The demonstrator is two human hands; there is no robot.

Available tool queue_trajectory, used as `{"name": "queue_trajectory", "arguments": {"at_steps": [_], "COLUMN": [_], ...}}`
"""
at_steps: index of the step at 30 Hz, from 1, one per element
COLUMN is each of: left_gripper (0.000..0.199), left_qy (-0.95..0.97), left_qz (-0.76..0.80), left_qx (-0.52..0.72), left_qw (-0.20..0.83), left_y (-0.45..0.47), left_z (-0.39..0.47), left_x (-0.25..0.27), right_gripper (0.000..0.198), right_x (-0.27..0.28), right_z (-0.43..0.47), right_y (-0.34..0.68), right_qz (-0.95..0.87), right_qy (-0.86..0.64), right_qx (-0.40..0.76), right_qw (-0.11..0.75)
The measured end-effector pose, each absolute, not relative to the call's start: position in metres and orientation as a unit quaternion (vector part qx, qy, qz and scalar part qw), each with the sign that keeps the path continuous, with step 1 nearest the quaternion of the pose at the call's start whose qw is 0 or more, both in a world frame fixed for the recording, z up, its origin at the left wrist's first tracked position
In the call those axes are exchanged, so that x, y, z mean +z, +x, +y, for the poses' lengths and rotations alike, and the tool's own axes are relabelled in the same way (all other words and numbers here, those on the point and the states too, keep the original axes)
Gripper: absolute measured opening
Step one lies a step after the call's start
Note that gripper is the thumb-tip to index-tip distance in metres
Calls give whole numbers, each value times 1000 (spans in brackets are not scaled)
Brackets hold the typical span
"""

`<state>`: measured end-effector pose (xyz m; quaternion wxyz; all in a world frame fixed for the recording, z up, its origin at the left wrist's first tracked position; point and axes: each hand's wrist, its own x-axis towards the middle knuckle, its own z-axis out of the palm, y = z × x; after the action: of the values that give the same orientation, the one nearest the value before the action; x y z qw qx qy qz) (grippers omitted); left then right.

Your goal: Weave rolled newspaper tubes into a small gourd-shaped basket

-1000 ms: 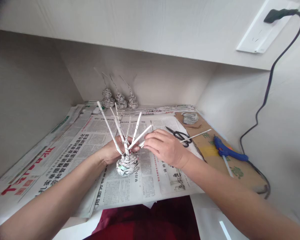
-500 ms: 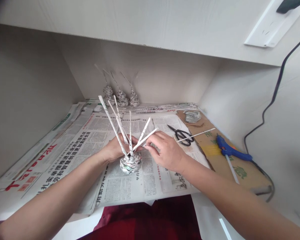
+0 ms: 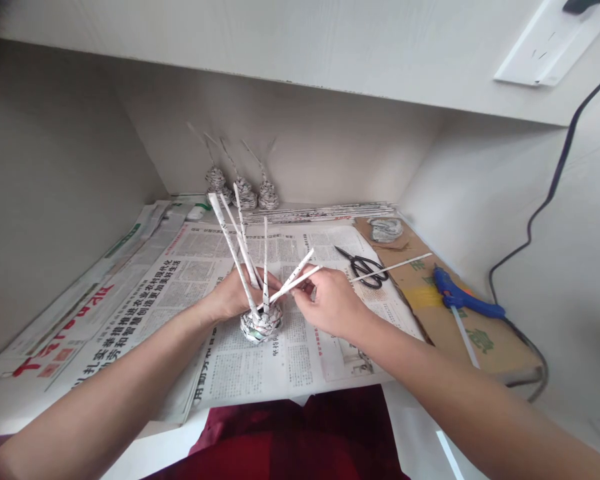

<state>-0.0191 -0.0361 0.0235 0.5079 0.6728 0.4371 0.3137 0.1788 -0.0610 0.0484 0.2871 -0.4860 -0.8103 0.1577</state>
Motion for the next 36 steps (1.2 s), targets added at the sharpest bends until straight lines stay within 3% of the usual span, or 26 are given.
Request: {"name": "queue_trajectory", "arguments": {"at_steps": [8, 13, 20, 24, 30, 36], "left_gripper": [21, 21, 21, 20, 22, 25], "left_qy": [682, 691, 688, 682, 662, 654], "left_qz": [450, 434, 426, 431, 447, 454], "left_qx": [297, 308, 321, 341, 350, 410], "left_qw": [494, 489, 493, 483, 490, 445], "left_y": [-18, -18, -22, -26, -24, -31], "left_z": [-37, -38, -33, -27, -31, -22], "left_x": [25, 24, 19, 17, 25, 20], "right_gripper": [11, 13, 34, 30, 12, 15], "right_x": [51, 54, 54, 65, 58, 44], "right_z": [-58, -58, -48, -43, -52, -38], "right_y": [178, 176, 172, 177, 169, 156], "right_qz": [-777, -797, -769, -749, -803, -796], "right_qy": [-515, -519, -525, -521, -477, -508], "right_qx": [248, 217, 241, 305, 228, 133], "right_qw": [263, 220, 273, 272, 275, 301]}}
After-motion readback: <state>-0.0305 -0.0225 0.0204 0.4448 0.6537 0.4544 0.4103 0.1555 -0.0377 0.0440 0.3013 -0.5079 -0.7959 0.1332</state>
